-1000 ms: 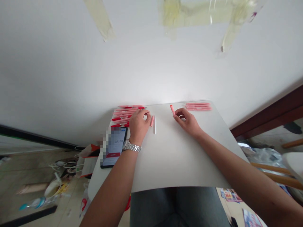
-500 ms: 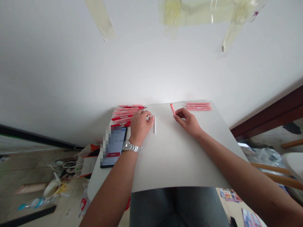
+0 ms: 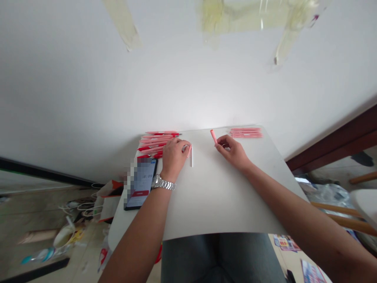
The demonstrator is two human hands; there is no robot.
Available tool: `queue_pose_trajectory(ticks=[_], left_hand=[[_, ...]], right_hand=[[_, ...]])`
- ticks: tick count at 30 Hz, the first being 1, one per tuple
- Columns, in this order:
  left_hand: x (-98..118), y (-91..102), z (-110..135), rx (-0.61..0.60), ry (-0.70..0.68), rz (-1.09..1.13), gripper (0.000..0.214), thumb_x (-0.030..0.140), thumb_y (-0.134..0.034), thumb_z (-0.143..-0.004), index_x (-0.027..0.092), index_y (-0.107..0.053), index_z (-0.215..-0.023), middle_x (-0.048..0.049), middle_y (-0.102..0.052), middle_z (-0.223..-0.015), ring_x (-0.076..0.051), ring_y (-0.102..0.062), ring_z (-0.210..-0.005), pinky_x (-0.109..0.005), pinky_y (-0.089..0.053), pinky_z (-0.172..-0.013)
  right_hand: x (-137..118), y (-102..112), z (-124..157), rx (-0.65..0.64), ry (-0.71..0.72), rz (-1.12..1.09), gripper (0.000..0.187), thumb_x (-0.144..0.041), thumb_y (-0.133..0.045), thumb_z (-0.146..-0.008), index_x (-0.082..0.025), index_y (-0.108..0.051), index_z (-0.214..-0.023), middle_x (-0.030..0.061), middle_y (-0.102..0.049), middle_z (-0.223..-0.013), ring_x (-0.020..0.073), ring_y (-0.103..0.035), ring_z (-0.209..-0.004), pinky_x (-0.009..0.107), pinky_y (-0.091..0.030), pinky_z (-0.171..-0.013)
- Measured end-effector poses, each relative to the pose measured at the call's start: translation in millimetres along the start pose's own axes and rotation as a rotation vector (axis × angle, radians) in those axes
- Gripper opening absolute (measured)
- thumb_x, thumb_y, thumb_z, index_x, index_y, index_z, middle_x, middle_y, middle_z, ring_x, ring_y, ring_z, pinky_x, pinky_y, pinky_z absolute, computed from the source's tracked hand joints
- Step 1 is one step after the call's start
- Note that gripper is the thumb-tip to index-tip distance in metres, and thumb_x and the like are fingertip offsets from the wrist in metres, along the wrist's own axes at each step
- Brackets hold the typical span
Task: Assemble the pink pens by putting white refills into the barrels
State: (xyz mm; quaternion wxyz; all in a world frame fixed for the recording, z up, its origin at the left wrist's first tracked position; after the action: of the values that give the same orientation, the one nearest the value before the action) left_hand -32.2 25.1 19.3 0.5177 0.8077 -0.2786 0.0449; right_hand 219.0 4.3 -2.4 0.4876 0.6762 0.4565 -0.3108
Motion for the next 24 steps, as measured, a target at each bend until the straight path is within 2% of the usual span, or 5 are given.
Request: queue_pose_trajectory(ticks=[10, 24], left_hand=[[-0.8, 0.2, -0.3, 0.007, -0.018, -0.012, 0.018, 0.028, -0.065, -0.096, 0.028, -0.083, -0.095, -0.0078, -0.073, -0.096, -0.028, -0.065, -0.093, -0.042, -0.047, -0.087], [-1.1, -0.9, 0.7, 0.042, 0.001, -0.052, 0.016, 0.036, -0.069, -0.094, 0.025, -0.080, -0.091, -0.0077, -0.074, -0.091, -0.027, -0.066, -0.086, -0.040, -0.046, -0.077]], right_hand=[[2.5, -0.7, -0.2, -0.001, 0.001, -0.002, 0.026, -0.050, -0.066, -0.093, -0.025, -0.064, -0.098, 0.0041, -0.073, -0.093, 0.0207, -0.068, -0.086, 0.037, -0.058, -0.083], [2.0, -1.0, -0.5, -0.004, -0.006, 0.006, 0.025, -0.049, -0.066, -0.092, -0.025, -0.064, -0.097, 0.0044, -0.073, -0.093, 0.0209, -0.069, -0.087, 0.037, -0.058, -0.082]])
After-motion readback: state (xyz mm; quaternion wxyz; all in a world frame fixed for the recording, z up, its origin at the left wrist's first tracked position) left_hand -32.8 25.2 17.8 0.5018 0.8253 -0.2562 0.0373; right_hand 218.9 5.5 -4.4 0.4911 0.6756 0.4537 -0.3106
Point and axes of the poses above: each hand's wrist, its own z-axis away from the middle knuckle, its own y-axis out of the back of the hand, x = y × z, the point moved 2 cm from there along -z, towards the middle knuckle
